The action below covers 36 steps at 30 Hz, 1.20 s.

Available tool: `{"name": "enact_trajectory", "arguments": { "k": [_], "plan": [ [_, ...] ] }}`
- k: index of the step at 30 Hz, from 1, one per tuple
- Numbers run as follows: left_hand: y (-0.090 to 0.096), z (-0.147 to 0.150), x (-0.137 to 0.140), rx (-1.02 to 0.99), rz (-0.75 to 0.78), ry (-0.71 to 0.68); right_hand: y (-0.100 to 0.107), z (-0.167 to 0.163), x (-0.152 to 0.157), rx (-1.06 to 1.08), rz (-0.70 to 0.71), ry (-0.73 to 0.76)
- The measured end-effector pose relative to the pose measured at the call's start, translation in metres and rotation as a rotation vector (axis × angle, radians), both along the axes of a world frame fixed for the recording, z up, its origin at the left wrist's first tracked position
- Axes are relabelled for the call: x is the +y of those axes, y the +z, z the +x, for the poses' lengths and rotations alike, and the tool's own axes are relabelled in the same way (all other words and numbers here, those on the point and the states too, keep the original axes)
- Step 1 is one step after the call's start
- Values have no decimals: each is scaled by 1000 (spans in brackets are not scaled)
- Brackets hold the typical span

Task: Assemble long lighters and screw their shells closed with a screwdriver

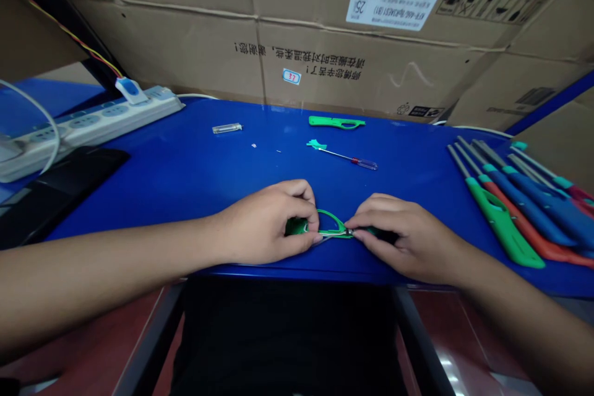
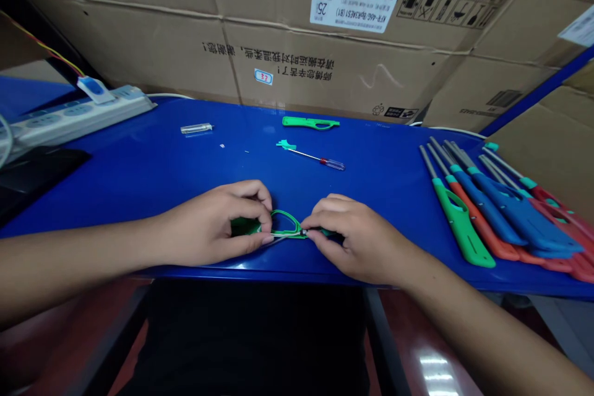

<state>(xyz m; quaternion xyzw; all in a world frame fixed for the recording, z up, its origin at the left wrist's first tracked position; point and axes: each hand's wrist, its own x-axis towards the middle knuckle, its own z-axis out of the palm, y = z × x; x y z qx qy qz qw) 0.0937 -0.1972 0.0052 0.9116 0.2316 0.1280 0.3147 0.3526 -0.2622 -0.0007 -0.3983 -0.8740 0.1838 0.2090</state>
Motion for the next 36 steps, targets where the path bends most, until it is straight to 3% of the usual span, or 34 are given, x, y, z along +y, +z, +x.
{"name": "enact_trajectory", "arguments": {
  "k": [5, 15, 36],
  "plan": [
    [-3, 3, 2, -3, 6, -6, 5, -4, -1, 3, -40, 6],
    [-5, 3, 2, -18, 3, 6, 22, -17, 6, 7, -288, -63],
    [-4, 1, 2, -50, 28, -54, 25, -10, 7, -107, -242, -86]
  ]
}}
